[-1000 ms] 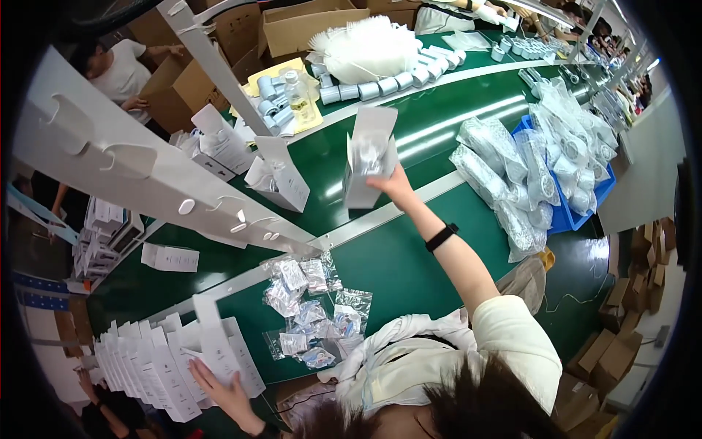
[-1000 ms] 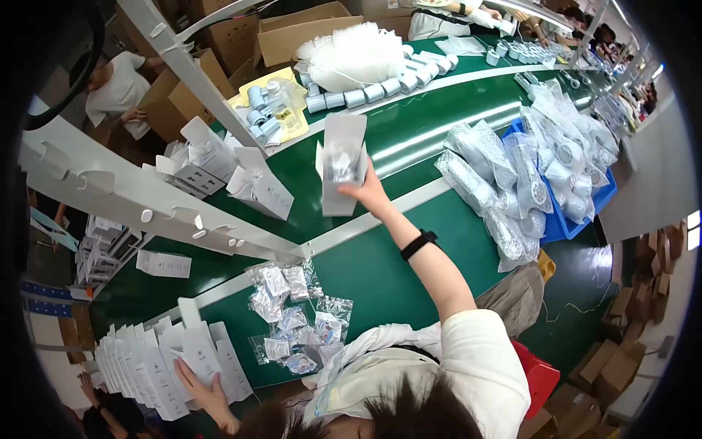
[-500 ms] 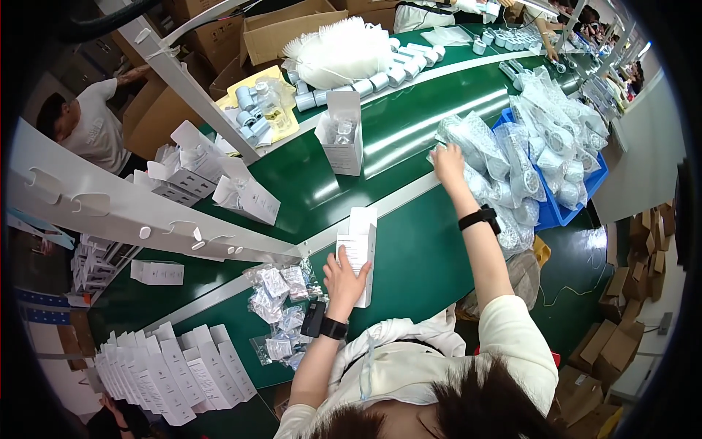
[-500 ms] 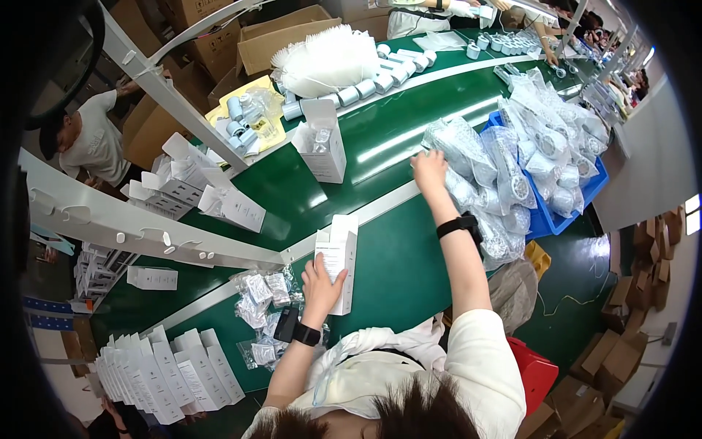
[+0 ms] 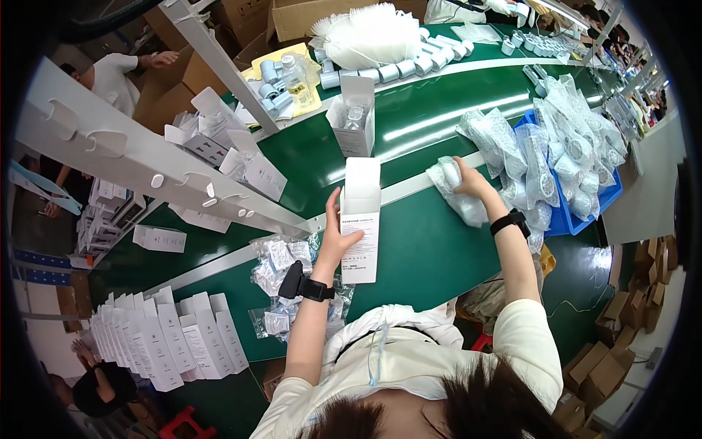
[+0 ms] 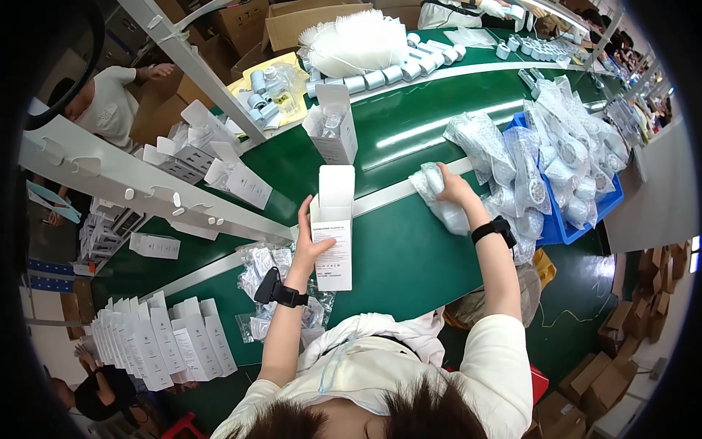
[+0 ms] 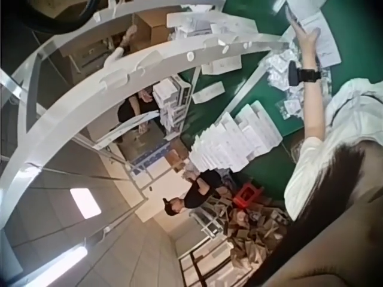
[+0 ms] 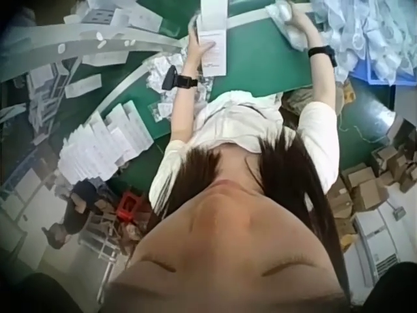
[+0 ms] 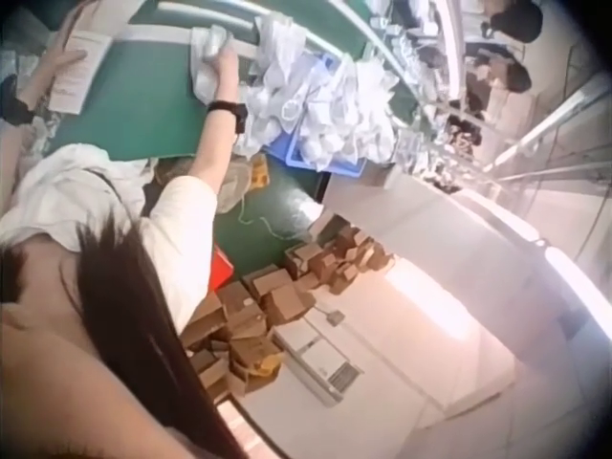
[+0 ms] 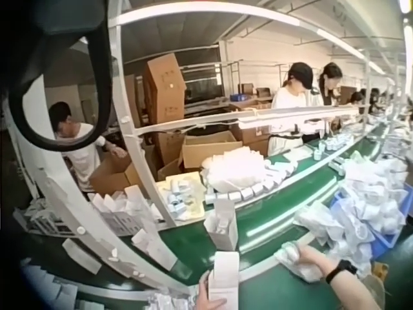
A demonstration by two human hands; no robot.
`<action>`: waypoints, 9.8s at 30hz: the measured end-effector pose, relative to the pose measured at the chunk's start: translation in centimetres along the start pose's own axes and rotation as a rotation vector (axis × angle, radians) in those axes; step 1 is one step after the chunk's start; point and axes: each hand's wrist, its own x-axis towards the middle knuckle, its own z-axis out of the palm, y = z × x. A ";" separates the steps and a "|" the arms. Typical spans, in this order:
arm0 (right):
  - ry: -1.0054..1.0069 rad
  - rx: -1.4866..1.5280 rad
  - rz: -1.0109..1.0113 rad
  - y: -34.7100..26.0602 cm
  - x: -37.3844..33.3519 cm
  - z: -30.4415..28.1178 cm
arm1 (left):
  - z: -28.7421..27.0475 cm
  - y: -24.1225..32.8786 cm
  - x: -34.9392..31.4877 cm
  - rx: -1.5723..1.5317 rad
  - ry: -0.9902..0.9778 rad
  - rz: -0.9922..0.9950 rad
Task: The person empties a sack of items onto a table and then packs several boxes by placing a small plastic bag and a bubble-wrapped component into each one.
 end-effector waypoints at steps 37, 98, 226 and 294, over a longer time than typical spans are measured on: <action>-0.184 0.143 -1.151 -15.6 -12.3 23.0 | -1.3 0.6 -3.4 0.574 0.089 0.522; 0.752 0.493 -0.486 -14.9 11.1 8.6 | -3.6 12.3 -16.0 0.887 0.058 -0.205; -0.106 0.734 -0.691 -16.1 -7.9 12.5 | -32.2 12.2 -32.0 1.810 0.765 -0.540; 0.212 0.173 -1.090 -28.1 -6.7 23.7 | -8.1 3.2 -19.4 0.705 0.802 0.572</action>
